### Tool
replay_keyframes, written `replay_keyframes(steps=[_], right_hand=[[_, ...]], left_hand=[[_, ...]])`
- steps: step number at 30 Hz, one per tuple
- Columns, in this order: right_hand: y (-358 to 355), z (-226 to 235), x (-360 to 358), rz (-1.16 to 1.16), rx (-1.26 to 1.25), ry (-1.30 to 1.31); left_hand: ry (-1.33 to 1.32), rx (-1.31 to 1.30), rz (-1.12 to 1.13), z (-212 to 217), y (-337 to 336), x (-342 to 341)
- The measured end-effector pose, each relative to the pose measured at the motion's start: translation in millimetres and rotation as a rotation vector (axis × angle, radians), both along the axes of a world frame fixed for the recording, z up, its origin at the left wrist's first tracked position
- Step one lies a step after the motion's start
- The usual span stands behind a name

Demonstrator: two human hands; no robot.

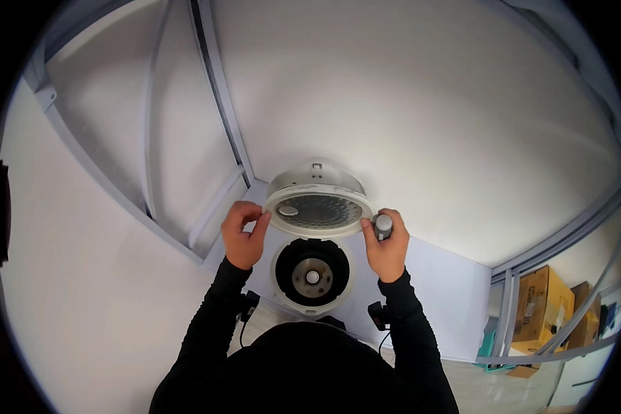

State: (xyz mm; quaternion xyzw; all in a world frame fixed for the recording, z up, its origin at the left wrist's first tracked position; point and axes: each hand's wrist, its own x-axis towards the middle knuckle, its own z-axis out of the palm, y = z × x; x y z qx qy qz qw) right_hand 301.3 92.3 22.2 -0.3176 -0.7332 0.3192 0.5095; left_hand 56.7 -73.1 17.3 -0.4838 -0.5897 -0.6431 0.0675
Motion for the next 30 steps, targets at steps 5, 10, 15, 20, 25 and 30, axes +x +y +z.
replay_keyframes(steps=[5, 10, 15, 20, 25, 30], right_hand=[[-11, 10, 24, 0.032, 0.179, 0.077], [-42, 4, 41, 0.1, 0.3, 0.145], [-81, -14, 57, 0.116, 0.363, 0.141], [-105, -20, 84, 0.042, 0.304, 0.119], [-111, -23, 131, 0.007, 0.223, 0.077], [-116, -31, 181, 0.06, 0.18, 0.027]], left_hand=[[0.19, 0.013, -0.126, 19, -24, 5], [-0.111, 0.02, -0.423, -12, -32, 12], [-0.269, -0.007, -0.532, -44, -34, 20], [-0.653, -0.077, -0.829, -63, -45, 32], [-1.052, -0.084, -1.067, -47, -60, 60], [-0.707, -0.322, -0.894, -30, -55, 133]])
